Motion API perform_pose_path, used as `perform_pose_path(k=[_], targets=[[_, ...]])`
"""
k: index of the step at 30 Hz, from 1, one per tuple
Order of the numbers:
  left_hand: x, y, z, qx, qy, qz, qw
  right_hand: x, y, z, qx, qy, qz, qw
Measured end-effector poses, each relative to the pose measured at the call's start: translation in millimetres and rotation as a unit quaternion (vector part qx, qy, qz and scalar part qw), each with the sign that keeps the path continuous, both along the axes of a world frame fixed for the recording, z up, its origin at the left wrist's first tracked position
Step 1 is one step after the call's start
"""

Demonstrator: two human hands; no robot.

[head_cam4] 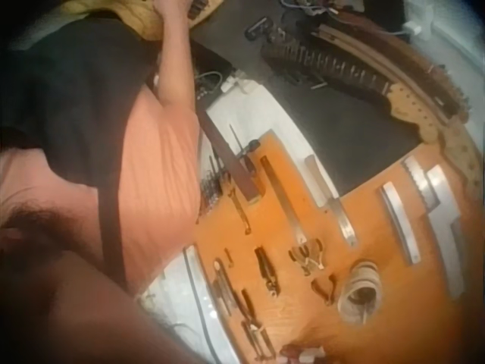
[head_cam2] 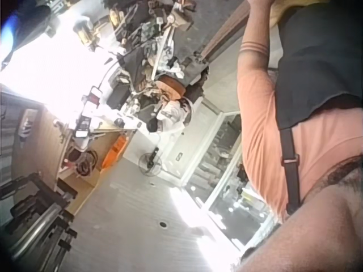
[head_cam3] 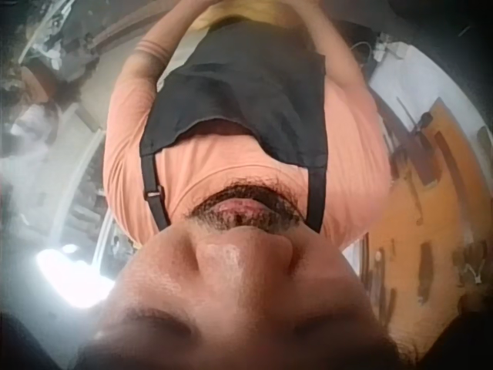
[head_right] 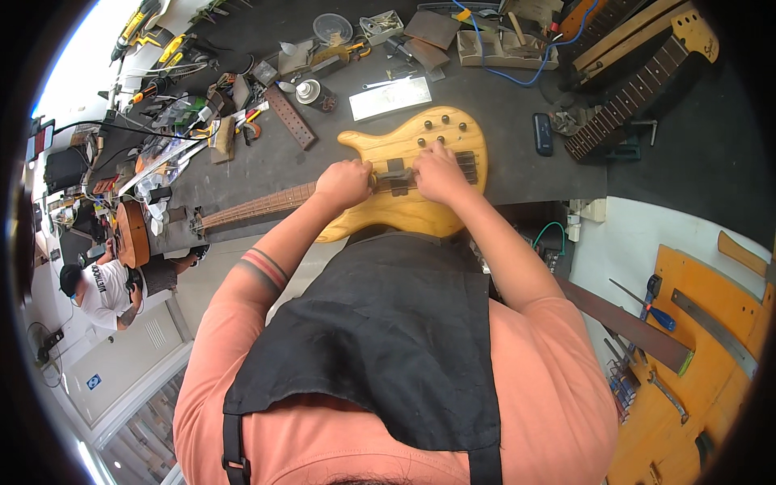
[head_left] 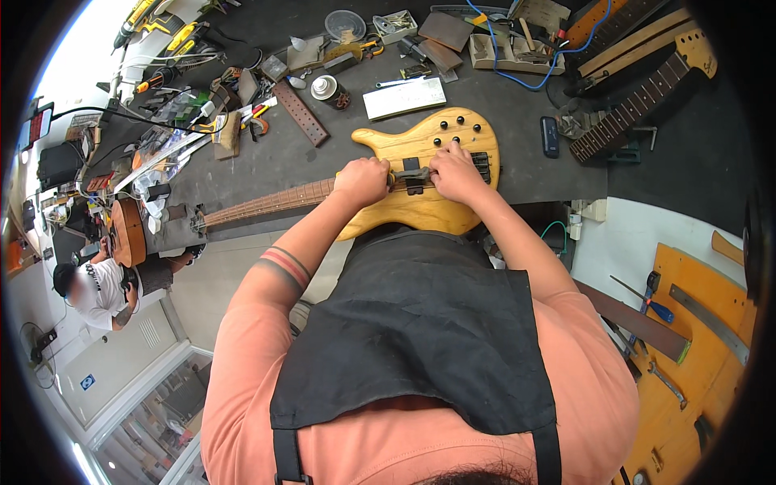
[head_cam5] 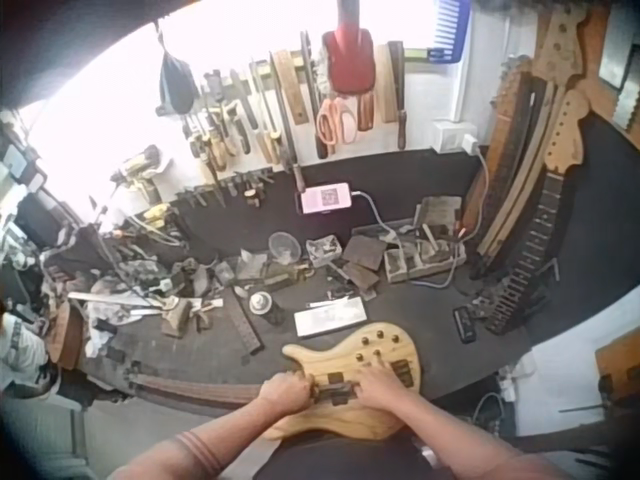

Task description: The person works on a yellow bass guitar in a workshop, adjusting components on the body and neck. They retrieve a string from a bin, uncoil it, and then use a power drill to drive screws into the back of the guitar body.

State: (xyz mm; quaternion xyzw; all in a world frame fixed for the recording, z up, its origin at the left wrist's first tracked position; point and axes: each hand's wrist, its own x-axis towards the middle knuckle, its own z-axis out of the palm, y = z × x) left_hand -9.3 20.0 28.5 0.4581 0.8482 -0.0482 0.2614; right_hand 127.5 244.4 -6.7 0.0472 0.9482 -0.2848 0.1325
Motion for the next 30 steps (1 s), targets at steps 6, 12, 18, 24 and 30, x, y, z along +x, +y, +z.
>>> perform_pose_path(k=[6, 12, 18, 24, 30], targets=[[-3, -6, -4, 0.022, 0.001, -0.022, 1.0, -1, 4, 6, -0.012, -0.012, 0.007, 1.0], [-1, -14, -17, 0.097, 0.071, -0.062, 0.991, 7, 6, 6, -0.013, 0.02, 0.013, 1.0], [3, -15, -21, 0.107, 0.109, -0.062, 0.986, 12, 3, -3, -0.012, 0.097, -0.004, 0.995], [3, -13, -14, 0.119, 0.116, -0.095, 0.982, 22, 1, -4, -0.013, 0.1, -0.019, 0.995], [-1, -6, 9, -0.017, -0.062, 0.054, 0.996, 18, -6, -4, -0.004, 0.1, -0.046, 0.994]])
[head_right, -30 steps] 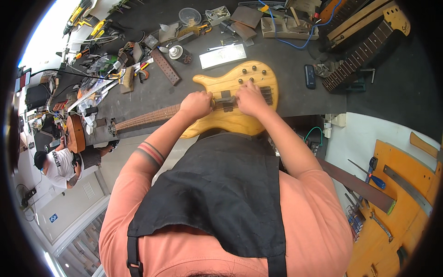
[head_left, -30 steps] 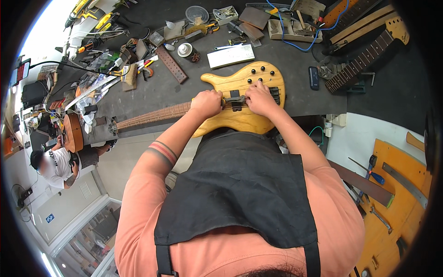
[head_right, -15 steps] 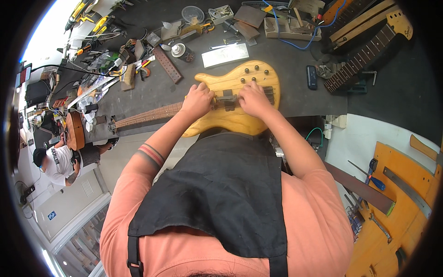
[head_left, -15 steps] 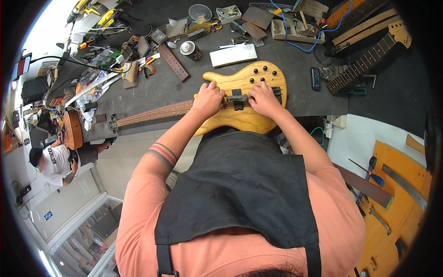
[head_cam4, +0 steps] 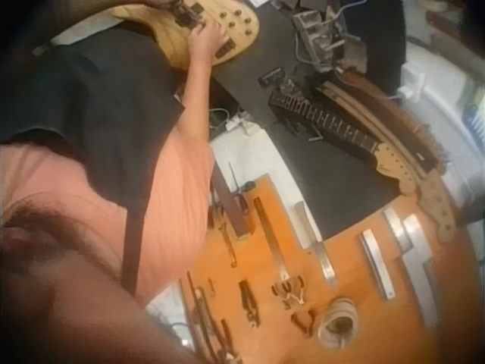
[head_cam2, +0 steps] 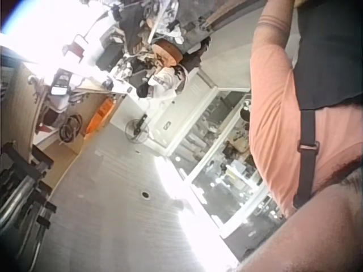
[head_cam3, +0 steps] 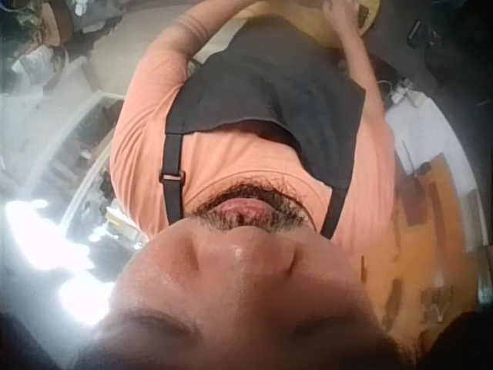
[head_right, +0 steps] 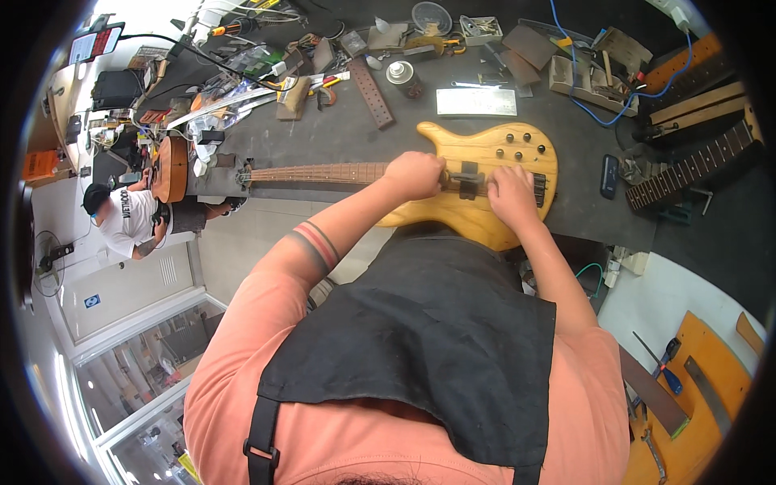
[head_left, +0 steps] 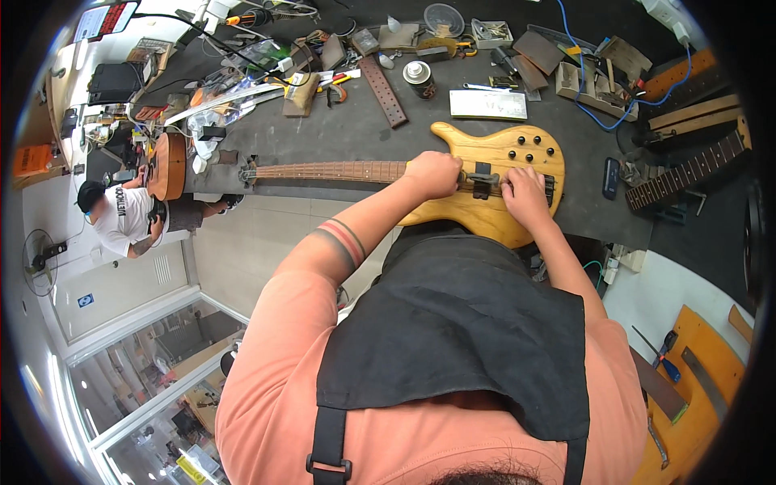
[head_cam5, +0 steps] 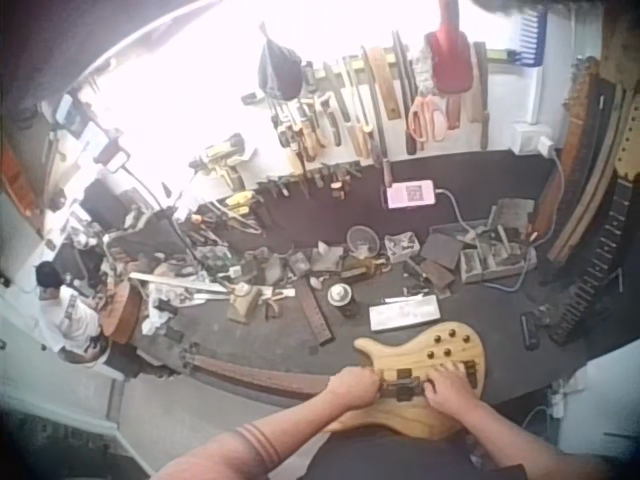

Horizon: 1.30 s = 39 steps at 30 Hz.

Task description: The person works on a yellow bass guitar in a workshop, adjusting components on the body and neck. They retrieve a string from a bin, uncoil it, and then use a power drill to drive screws into the back of the guitar body.

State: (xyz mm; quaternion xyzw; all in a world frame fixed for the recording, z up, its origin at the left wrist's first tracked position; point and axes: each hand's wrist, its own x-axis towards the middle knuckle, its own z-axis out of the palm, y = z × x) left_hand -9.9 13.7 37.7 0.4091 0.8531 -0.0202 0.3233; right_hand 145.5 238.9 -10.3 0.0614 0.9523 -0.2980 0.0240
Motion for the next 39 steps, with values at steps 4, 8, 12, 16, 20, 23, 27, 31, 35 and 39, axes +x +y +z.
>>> perform_pose_path(k=[4, 8, 12, 16, 20, 23, 27, 31, 35, 39], targets=[[2, -10, -11, 0.108, 0.145, -0.07, 0.981, -1, 6, 3, 0.011, 0.004, -0.02, 1.0], [0, -21, -26, 0.178, 0.21, -0.066, 0.959, 2, 7, 12, 0.017, -0.014, 0.03, 0.999], [13, -21, -32, 0.139, 0.175, -0.061, 0.973, 10, 5, 6, 0.041, -0.031, 0.048, 0.998], [25, -17, -34, 0.172, 0.179, -0.077, 0.966, 12, 3, 3, 0.045, -0.025, 0.031, 0.998], [31, -14, -39, 0.187, 0.19, -0.081, 0.96, 8, 6, 0, 0.026, -0.076, 0.021, 0.997], [34, -11, -38, 0.161, 0.186, -0.064, 0.967, 6, 8, -2, 0.02, -0.106, 0.026, 0.994], [37, -10, -36, 0.153, 0.195, -0.06, 0.967, 5, 9, -1, 0.014, -0.116, 0.028, 0.993], [36, -10, -37, 0.129, 0.192, -0.065, 0.971, 6, 9, -6, 0.012, -0.102, 0.018, 0.995], [35, -8, -26, 0.1, 0.232, -0.098, 0.963, 6, 9, -7, 0.01, -0.106, 0.019, 0.994], [32, -7, -22, 0.095, 0.245, -0.125, 0.957, 6, 9, -9, 0.013, -0.1, 0.02, 0.995]])
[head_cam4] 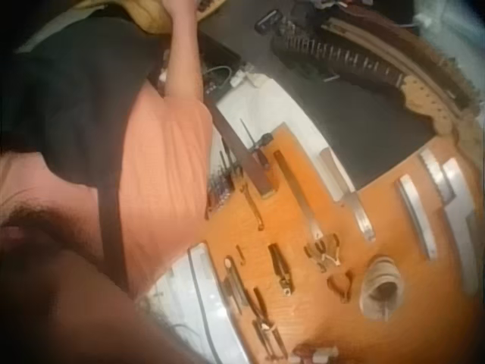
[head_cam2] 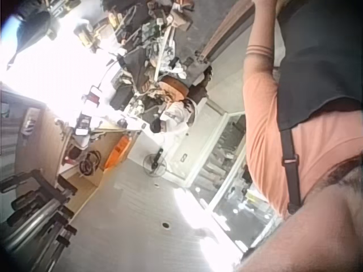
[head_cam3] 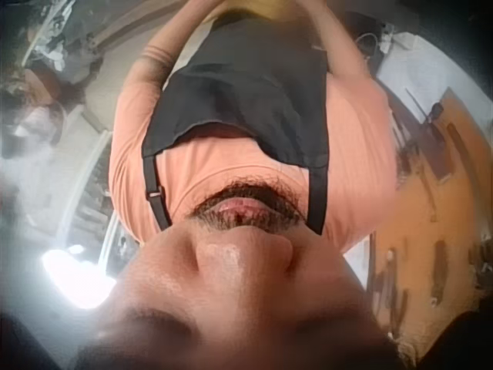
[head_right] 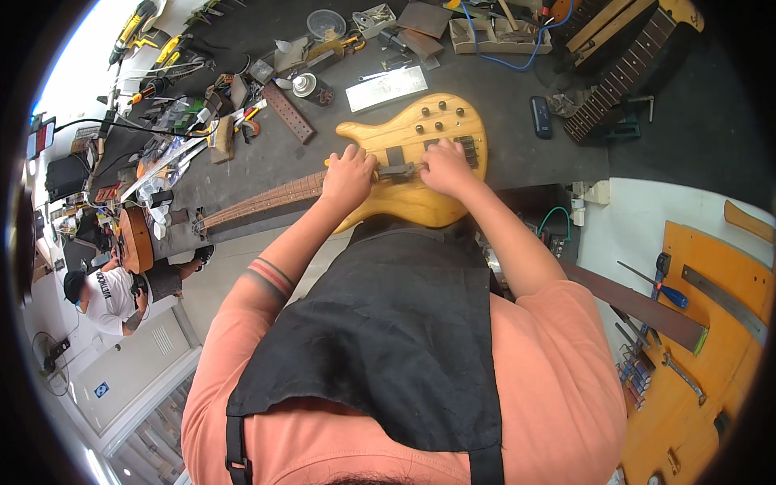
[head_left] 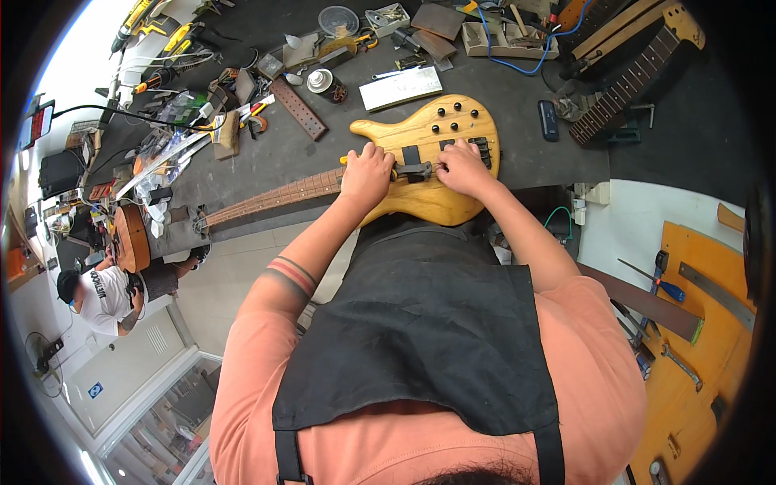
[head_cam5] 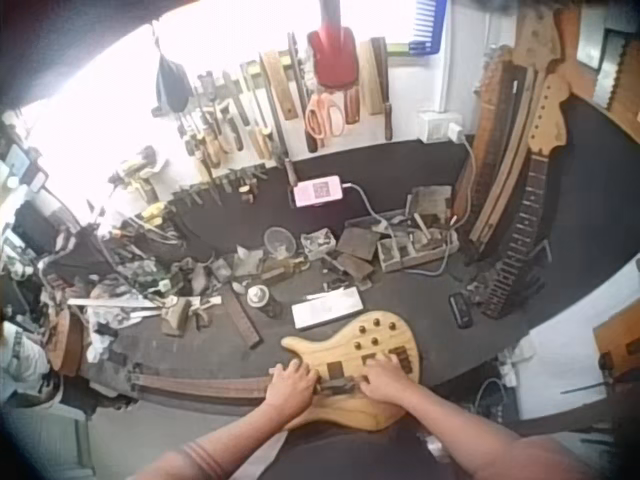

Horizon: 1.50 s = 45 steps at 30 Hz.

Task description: The person works on a yellow bass guitar in a workshop, adjusting components on the body and neck. They retrieve a string from a bin, uncoil it, and then use a power drill to drive screws into the back of the guitar body.

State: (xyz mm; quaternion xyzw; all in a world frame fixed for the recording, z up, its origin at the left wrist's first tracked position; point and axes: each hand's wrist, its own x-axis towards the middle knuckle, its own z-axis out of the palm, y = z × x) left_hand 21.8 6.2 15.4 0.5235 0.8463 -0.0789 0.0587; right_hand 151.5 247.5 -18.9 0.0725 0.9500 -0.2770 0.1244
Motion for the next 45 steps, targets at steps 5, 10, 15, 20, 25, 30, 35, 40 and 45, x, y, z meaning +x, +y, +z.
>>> perform_pose_path(k=[5, 10, 15, 20, 25, 30, 35, 40, 45], targets=[[2, 2, -1, 0.012, 0.011, 0.0, 1.0, 0, -1, 3, 0.009, 0.005, -0.001, 1.0], [1, 3, 2, -0.014, 0.002, 0.006, 1.0, 0, -2, 5, 0.01, 0.001, 0.001, 1.0], [0, 7, 6, -0.032, -0.005, 0.019, 0.999, -1, -1, 5, 0.006, 0.002, -0.001, 1.0], [-5, 9, 2, -0.085, -0.107, 0.065, 0.989, 0, -2, 4, 0.005, 0.002, -0.003, 1.0], [-21, 13, 14, -0.107, -0.175, 0.032, 0.978, 0, -3, 6, 0.007, 0.001, -0.004, 1.0], [-23, 18, 20, -0.125, -0.179, 0.024, 0.976, 0, -2, 8, 0.006, -0.005, -0.003, 1.0], [-27, 24, 16, -0.162, -0.192, 0.024, 0.968, 0, -2, 6, 0.004, -0.009, -0.002, 1.0], [-24, 21, 17, -0.145, -0.201, 0.04, 0.968, 2, -3, 5, -0.001, 0.0, -0.006, 1.0], [-21, 18, 17, -0.123, -0.209, 0.057, 0.968, 2, -4, 4, -0.004, 0.01, -0.012, 1.0]])
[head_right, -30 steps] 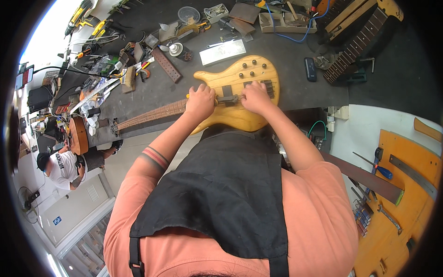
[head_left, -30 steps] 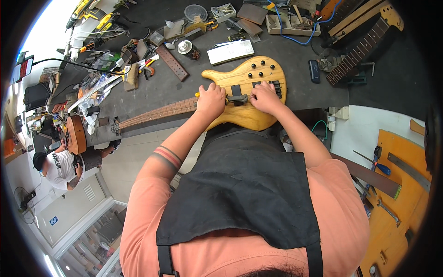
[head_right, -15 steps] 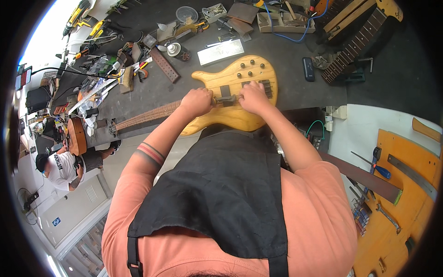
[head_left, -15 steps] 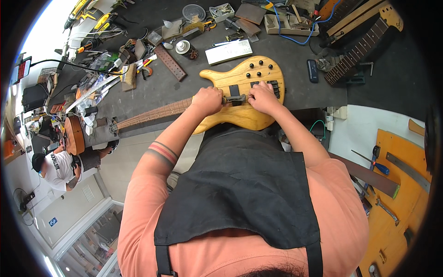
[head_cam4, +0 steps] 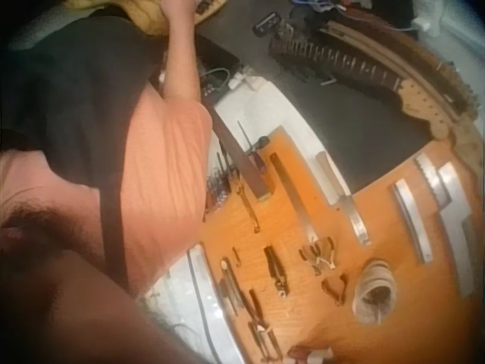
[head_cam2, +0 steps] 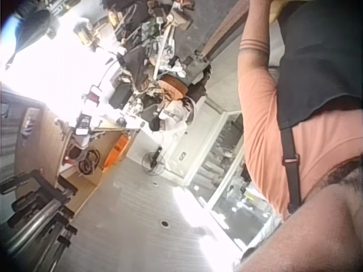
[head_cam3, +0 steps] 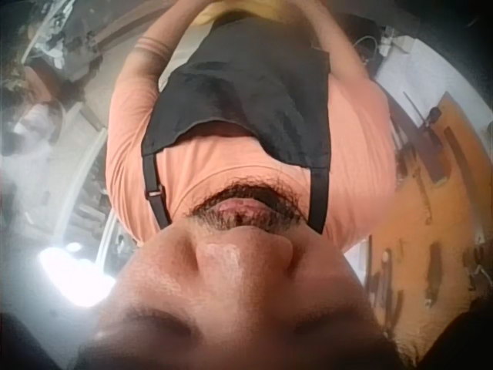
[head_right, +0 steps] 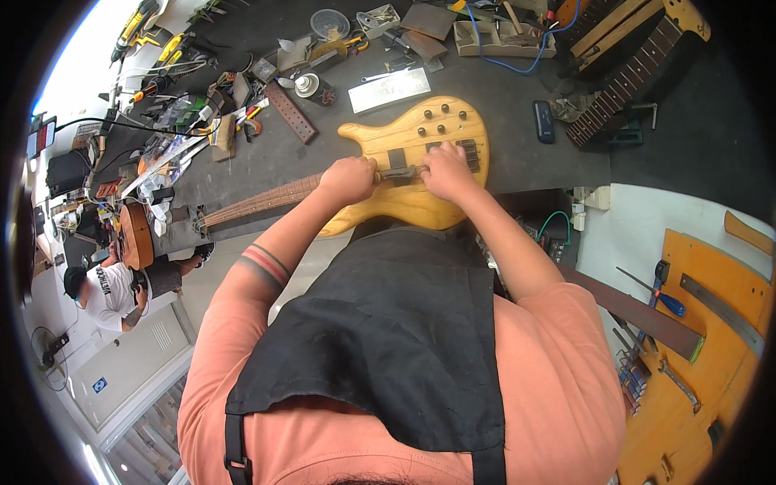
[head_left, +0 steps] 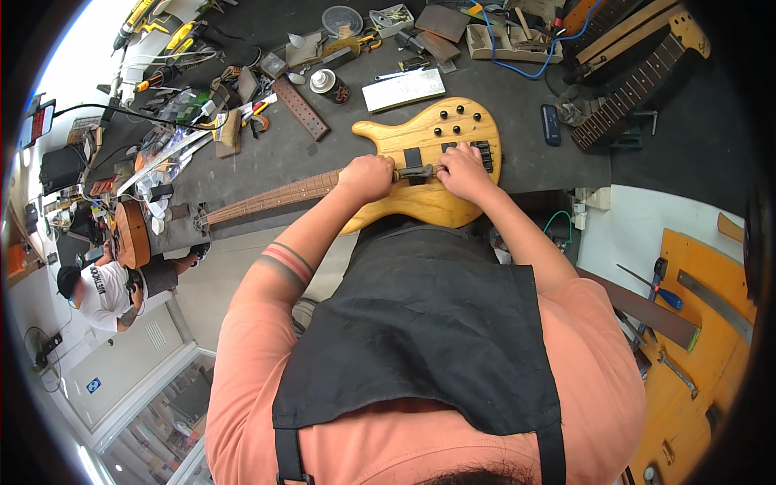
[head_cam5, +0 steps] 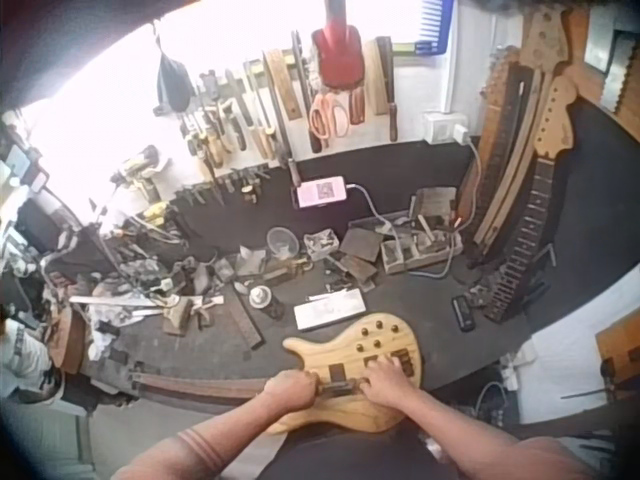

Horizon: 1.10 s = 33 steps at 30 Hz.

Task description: The person works on a yellow bass guitar in a workshop, adjusting components on the body and neck. They retrieve a string from a bin, uncoil it, and then use a power drill to drive screws into the back of the guitar body.

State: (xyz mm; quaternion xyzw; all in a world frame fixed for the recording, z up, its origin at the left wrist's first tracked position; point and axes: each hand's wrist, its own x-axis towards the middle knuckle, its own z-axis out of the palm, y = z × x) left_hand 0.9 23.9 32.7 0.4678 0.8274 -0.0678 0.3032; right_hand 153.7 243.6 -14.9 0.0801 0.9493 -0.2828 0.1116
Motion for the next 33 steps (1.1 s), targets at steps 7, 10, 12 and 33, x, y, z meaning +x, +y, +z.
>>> perform_pose_path(k=[7, 10, 12, 33], targets=[[-2, -10, -8, 0.052, 0.067, -0.06, 0.995, 2, 2, -1, -0.011, 0.01, -0.003, 1.0], [2, -13, -14, 0.069, 0.115, -0.081, 0.988, 5, 6, -2, -0.019, 0.026, 0.002, 0.999], [5, -13, -15, 0.075, 0.136, -0.086, 0.984, 7, 7, -5, -0.021, 0.041, 0.004, 0.999], [-2, 2, 19, -0.011, -0.036, 0.028, 0.999, 5, 8, -3, -0.041, 0.024, 0.0, 0.999]])
